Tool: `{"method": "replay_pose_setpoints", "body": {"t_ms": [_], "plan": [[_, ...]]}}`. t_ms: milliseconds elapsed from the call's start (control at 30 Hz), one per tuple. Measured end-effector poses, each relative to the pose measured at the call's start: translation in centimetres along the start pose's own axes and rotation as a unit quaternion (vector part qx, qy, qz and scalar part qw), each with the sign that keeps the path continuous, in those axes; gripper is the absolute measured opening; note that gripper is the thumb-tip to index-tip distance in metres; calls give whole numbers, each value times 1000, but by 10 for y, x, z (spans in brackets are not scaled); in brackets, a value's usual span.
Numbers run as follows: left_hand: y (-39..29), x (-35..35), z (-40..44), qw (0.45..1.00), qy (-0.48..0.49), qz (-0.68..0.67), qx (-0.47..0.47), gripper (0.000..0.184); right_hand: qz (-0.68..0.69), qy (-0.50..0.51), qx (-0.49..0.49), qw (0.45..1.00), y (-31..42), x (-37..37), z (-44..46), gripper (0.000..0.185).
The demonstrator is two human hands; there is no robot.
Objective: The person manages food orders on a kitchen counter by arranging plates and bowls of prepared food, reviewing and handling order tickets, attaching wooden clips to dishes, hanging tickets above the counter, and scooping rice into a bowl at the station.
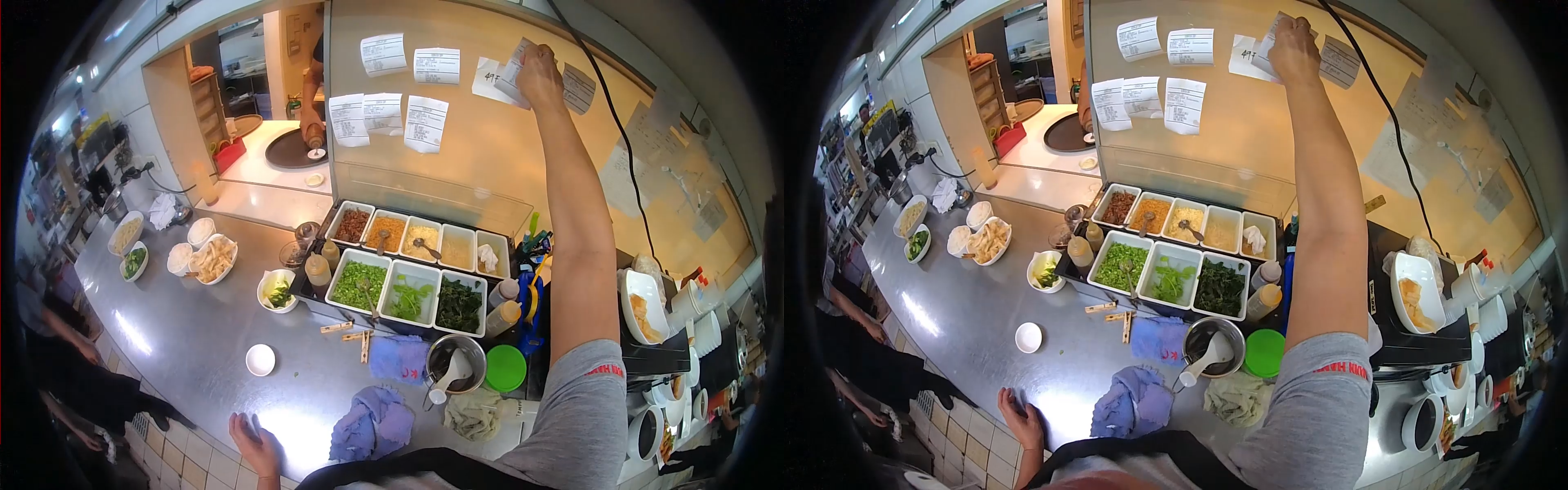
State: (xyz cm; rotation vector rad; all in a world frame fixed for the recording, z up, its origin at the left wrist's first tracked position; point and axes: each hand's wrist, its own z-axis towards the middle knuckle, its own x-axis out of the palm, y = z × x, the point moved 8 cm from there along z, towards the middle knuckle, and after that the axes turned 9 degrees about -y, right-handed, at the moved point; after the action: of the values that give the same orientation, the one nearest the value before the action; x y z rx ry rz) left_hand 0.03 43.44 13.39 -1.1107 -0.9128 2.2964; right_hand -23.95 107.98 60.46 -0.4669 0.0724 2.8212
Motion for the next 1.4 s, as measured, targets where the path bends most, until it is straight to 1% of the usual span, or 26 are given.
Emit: {"method": "replay_pose_setpoints", "body": {"t_ms": [100, 200, 267, 333, 367, 400, 433, 467, 500, 533, 567, 633, 667, 700, 733, 767, 800, 833, 867, 933, 1000, 1100, 1200, 1233, 1333, 1400], "plan": [[6, 1, -2, 1000, 3, 7, 11, 35, 12, -8, 36, 999, 0, -9, 1, 22], [7, -3, -1, 1000, 8, 9, 9, 39, 48, -17, 20, 998, 21, -26, -17, 22], [-2, -5, -1, 1000, 13, -2, 4, 42, 135, 25, -29, 990, 46, -27, -45, 19], [-3, -7, -1, 999, 15, -38, 4, 47, 232, 184, 5, 955, 99, -55, -106, 8], [-2, -7, -1, 999, 19, -40, 8, 47, 304, 230, -30, 924, 130, -87, -145, 10], [0, -7, -2, 999, 23, -43, 12, 47, 338, 332, -89, 876, 162, -112, -183, 12], [1, -8, -3, 998, 15, -49, 25, 48, 334, 426, -124, 831, 184, -142, -226, 15], [9, -5, -5, 996, 0, -63, 55, 49, 361, 475, -226, 770, 205, -175, -271, 19], [8, -7, -5, 996, 11, -68, 48, 50, 350, 629, -209, 662, 219, -212, -307, 23], [3, -7, -4, 996, 22, -73, 40, 51, 369, 654, -273, 602, 231, -242, -340, 30], [0, -8, -4, 996, 33, -41, 69, 51, 441, 634, -297, 561, 237, -269, -357, 35], [-4, -8, -3, 991, 49, 23, 122, 52, 412, 688, -222, 554, 233, -263, -361, 35], [-4, -10, 0, 993, 54, -10, 105, 53, 394, 712, -187, 550, 230, -255, -360, 35], [-3, -11, 2, 993, 59, -42, 89, 53, 384, 661, -192, 615, 226, -234, -344, 32], [0, -14, 2, 993, 65, -73, 72, 54, 340, 649, -184, 655, 223, -209, -329, 32], [7, -18, 3, 992, 67, -89, 53, 54, 364, 572, -151, 719, 212, -181, -308, 33], [16, -22, 7, 992, 69, -104, 35, 55, 336, 524, -143, 769, 208, -152, -282, 35], [25, -24, 12, 990, 71, -121, 17, 55, 351, 517, -25, 781, 195, -116, -260, 35], [33, -24, 18, 988, 73, -137, -1, 56, 371, 456, 64, 806, 182, -80, -233, 33], [31, -34, 39, 984, 78, -158, -33, 55, 478, 323, 209, 789, 169, -32, -177, 35], [33, -42, 67, 981, 83, -171, -42, 54, 492, 207, 276, 799, 169, -5, -128, 42], [48, -44, 121, 980, 75, -180, -25, 52, 517, 97, 332, 783, 184, 26, -71, 48], [78, -48, 170, 982, 57, -179, -34, 49, 509, 64, 382, 769, 190, 72, -32, 42], [86, -49, 186, 981, 50, -181, -40, 48, 507, 16, 395, 766, 193, 80, -24, 30], [97, -46, 229, 978, 54, -192, -57, 44, 523, 67, 489, 695, 202, 111, -19, 22], [96, -37, 253, 976, 68, -201, -49, 42, 531, 60, 519, 667, 205, 124, -19, 16]]}}
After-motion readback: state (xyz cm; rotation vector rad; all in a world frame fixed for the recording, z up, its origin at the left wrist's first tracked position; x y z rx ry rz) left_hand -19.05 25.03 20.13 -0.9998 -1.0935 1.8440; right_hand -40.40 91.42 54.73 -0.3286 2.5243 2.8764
